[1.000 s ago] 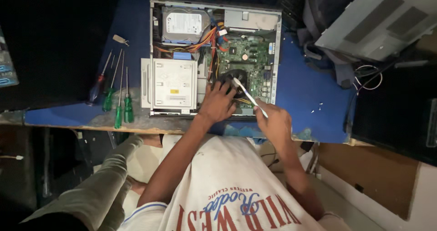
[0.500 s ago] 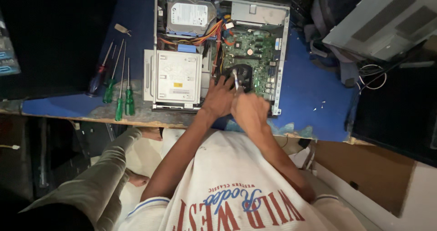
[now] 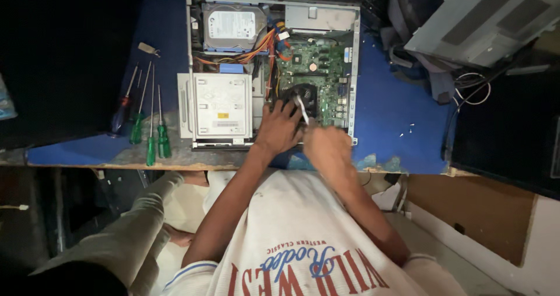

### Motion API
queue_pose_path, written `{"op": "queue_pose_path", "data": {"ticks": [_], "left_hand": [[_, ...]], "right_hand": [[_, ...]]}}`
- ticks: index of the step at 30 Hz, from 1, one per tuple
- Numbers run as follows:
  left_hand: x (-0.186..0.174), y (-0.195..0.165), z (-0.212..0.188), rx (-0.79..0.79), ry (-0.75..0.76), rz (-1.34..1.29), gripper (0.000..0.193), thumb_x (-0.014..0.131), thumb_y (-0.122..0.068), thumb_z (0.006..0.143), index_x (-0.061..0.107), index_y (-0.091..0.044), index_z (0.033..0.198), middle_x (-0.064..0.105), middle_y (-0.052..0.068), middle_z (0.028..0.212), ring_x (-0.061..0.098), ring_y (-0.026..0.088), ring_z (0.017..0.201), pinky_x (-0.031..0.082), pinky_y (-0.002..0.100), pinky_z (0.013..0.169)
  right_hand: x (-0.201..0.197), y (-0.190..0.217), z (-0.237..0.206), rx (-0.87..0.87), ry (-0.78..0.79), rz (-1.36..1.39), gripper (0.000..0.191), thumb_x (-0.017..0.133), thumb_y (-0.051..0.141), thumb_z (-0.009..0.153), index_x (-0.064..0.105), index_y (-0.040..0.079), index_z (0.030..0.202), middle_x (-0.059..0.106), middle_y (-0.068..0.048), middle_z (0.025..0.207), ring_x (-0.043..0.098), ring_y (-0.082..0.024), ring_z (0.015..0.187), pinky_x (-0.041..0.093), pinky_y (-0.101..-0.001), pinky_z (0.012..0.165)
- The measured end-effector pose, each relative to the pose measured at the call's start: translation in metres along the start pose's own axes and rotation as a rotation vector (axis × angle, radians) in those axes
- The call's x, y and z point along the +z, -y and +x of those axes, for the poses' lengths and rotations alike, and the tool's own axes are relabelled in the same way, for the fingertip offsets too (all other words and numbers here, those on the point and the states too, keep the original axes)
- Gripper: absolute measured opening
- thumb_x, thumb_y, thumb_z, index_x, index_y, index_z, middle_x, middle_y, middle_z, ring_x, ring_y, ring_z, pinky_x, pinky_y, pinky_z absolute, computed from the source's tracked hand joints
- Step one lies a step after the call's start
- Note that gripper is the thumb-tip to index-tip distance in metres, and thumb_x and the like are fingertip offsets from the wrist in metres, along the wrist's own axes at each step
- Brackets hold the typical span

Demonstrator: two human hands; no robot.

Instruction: The person removes an optical drive from a desktop tower, then reinstalls it into the drive bay. They use a screwdriver to tighten screws on the motherboard area and connect cables to the drive. The person also briefly handles the computer case side panel.

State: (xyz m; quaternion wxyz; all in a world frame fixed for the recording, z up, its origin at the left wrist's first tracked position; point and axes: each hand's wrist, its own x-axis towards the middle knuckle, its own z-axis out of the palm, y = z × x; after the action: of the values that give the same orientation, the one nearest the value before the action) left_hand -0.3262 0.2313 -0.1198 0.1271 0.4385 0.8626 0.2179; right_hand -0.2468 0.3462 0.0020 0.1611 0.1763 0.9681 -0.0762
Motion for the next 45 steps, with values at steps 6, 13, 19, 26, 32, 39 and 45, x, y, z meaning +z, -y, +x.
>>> {"op": "queue_pose_path", "data": {"ticks": [6, 13, 19, 26, 32, 39, 45], "left_hand": [[-0.002, -0.002, -0.003, -0.003, -0.03, 0.029, 0.067, 0.071, -0.038, 0.083, 0.055, -0.012, 0.143, 0.05, 0.016, 0.148, 0.046, 0.036, 0.13, 0.034, 0.063, 0.107], [-0.001, -0.004, 0.002, -0.02, 0.0, 0.007, 0.068, 0.07, -0.036, 0.084, 0.052, -0.014, 0.146, 0.048, 0.015, 0.149, 0.045, 0.039, 0.132, 0.032, 0.063, 0.109], [-0.012, -0.004, 0.013, -0.029, 0.032, -0.029, 0.066, 0.069, -0.033, 0.086, 0.051, -0.012, 0.146, 0.046, 0.017, 0.15, 0.044, 0.041, 0.132, 0.032, 0.065, 0.105], [-0.012, 0.008, 0.028, -0.036, 0.037, -0.067, 0.065, 0.069, -0.03, 0.086, 0.052, -0.012, 0.146, 0.05, 0.016, 0.144, 0.044, 0.042, 0.132, 0.034, 0.065, 0.104], [-0.007, 0.015, 0.028, -0.033, 0.047, -0.093, 0.066, 0.069, -0.029, 0.085, 0.052, -0.011, 0.146, 0.049, 0.017, 0.145, 0.045, 0.041, 0.131, 0.034, 0.066, 0.103], [-0.003, 0.021, 0.018, -0.014, -0.015, -0.081, 0.066, 0.07, -0.029, 0.084, 0.051, -0.012, 0.146, 0.047, 0.017, 0.15, 0.045, 0.041, 0.13, 0.034, 0.065, 0.105], [-0.003, 0.018, 0.012, -0.014, 0.013, -0.086, 0.067, 0.071, -0.03, 0.086, 0.05, -0.011, 0.147, 0.05, 0.015, 0.143, 0.045, 0.04, 0.132, 0.034, 0.065, 0.106]], "right_hand": [[-0.008, -0.072, -0.003, 0.133, -0.323, 0.447, 0.026, 0.06, 0.025, 0.102, 0.077, 0.006, 0.1, 0.067, -0.023, 0.073, 0.067, -0.04, 0.06, 0.051, -0.0474, 0.059], [0.034, -0.085, 0.056, 0.226, -0.442, 0.577, 0.031, 0.06, 0.022, 0.106, 0.065, -0.003, 0.089, 0.061, -0.027, 0.068, 0.063, -0.047, 0.064, 0.045, -0.0517, 0.061], [0.03, -0.08, 0.085, 0.176, -0.335, 0.557, 0.021, 0.061, 0.018, 0.102, 0.069, -0.001, 0.097, 0.066, -0.028, 0.081, 0.067, -0.048, 0.081, 0.049, -0.0534, 0.066], [0.023, -0.081, 0.109, 0.168, -0.242, 0.558, 0.025, 0.068, 0.027, 0.097, 0.078, 0.005, 0.102, 0.073, -0.024, 0.092, 0.072, -0.041, 0.086, 0.055, -0.045, 0.073], [0.009, -0.08, 0.127, 0.083, -0.207, 0.508, 0.026, 0.07, 0.028, 0.094, 0.078, 0.005, 0.101, 0.074, -0.02, 0.092, 0.073, -0.038, 0.081, 0.055, -0.0436, 0.071], [0.002, -0.08, 0.116, 0.028, -0.252, 0.447, 0.019, 0.063, 0.015, 0.093, 0.078, 0.004, 0.097, 0.074, -0.021, 0.092, 0.074, -0.038, 0.076, 0.057, -0.0441, 0.07], [0.009, -0.073, 0.1, 0.115, -0.285, 0.318, 0.02, 0.065, 0.015, 0.096, 0.075, 0.0, 0.088, 0.07, -0.025, 0.079, 0.07, -0.044, 0.075, 0.055, -0.0508, 0.071]]}}
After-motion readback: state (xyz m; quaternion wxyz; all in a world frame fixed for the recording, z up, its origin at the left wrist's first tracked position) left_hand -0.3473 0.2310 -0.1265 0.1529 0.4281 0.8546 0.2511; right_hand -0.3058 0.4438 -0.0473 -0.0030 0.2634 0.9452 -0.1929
